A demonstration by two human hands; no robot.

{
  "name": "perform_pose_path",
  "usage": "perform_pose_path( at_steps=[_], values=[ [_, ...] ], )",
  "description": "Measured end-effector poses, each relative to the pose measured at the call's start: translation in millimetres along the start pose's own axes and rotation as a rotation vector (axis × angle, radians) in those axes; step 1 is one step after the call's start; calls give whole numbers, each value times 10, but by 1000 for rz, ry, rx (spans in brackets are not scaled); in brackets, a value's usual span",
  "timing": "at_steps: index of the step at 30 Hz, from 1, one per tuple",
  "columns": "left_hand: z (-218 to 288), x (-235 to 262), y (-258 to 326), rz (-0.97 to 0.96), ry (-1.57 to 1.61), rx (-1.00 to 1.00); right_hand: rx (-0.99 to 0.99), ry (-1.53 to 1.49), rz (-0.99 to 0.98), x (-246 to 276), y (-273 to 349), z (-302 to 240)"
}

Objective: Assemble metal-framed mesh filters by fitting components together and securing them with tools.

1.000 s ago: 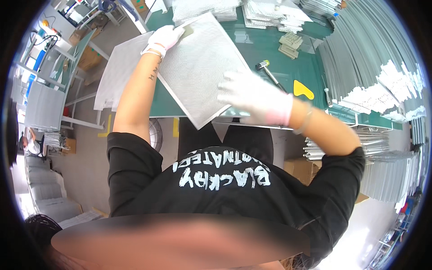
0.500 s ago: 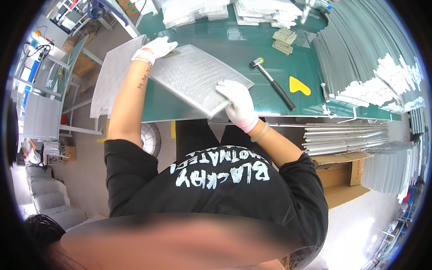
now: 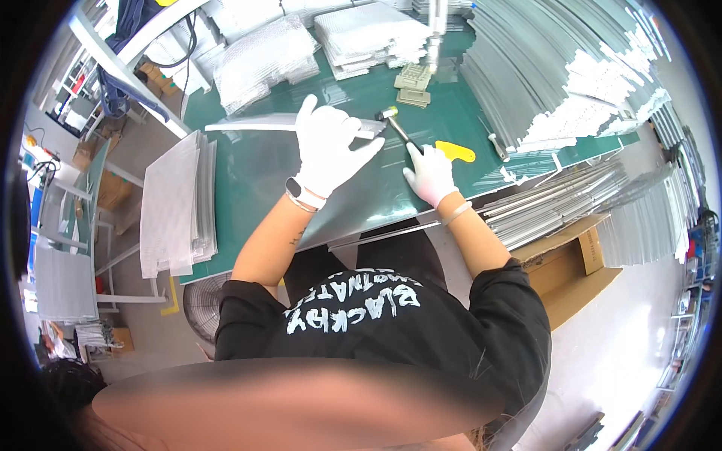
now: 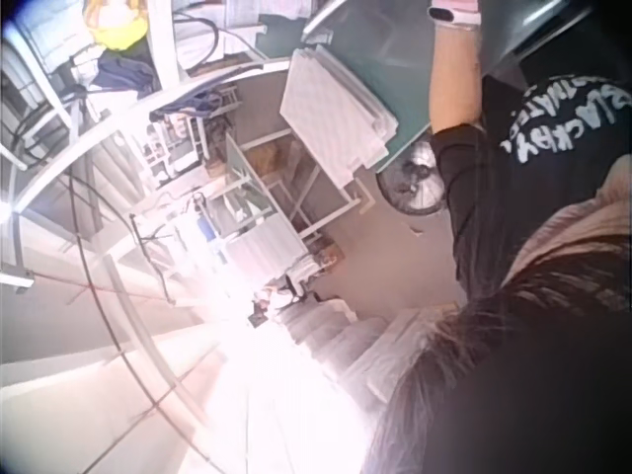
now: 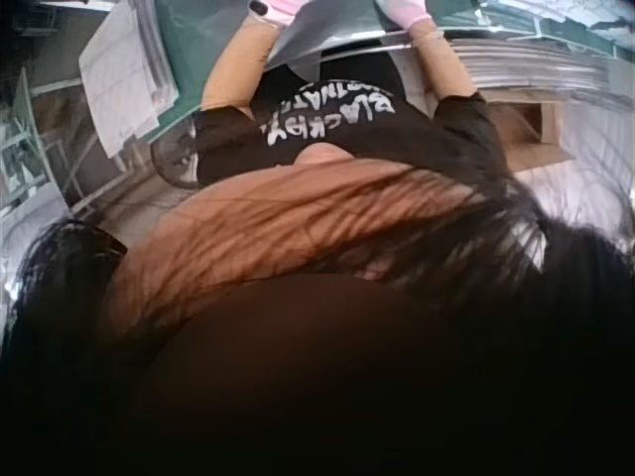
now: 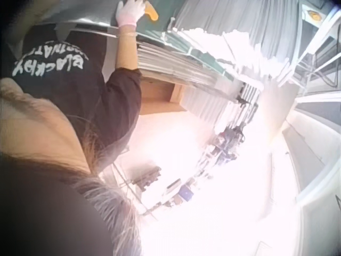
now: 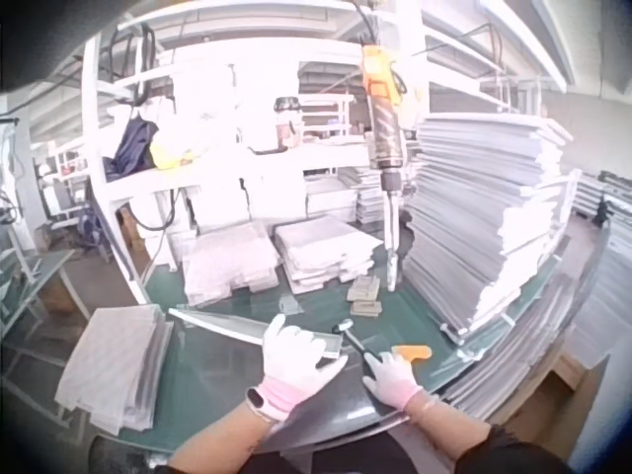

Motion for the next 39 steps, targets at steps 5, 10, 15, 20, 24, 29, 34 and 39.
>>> perform_pose_path(
  at_steps=[5,10,15,20,24,29,34,39],
  values=[
    [-50,140,-167,-44,34,-18,4,-108,99,-261,-7,581],
    [-51,382,-346,-243,174,-22,-543,-1342,-482,421,188,687],
    [-116,270,-317,-66,167,-20,-133,-970,-364,1448,582,430],
    [-140,86,-252,97,182,138,313,-708,321,2596,948,428],
    [-157,-21,-280,48,209,169,317,-574,424,2608,961,267],
    [-202,-40,-268,116,159,144,57,-501,-103,2161,739,269],
    [-161,147,-235,205,185,46,132,-382,107,1373,679,429],
    [-268,694,-63,242,520,-31,149,-246,-74,428,603,277]
  ],
)
Point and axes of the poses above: each hand's wrist, its own y-axis away from the middle knuckle, its own x-axis out of the back of the hand, z = x × y, the point moved 5 cm from there along -y, towards the middle knuckle, and after that the axes turned 8 degrees about -x, right-handed, at the moved point
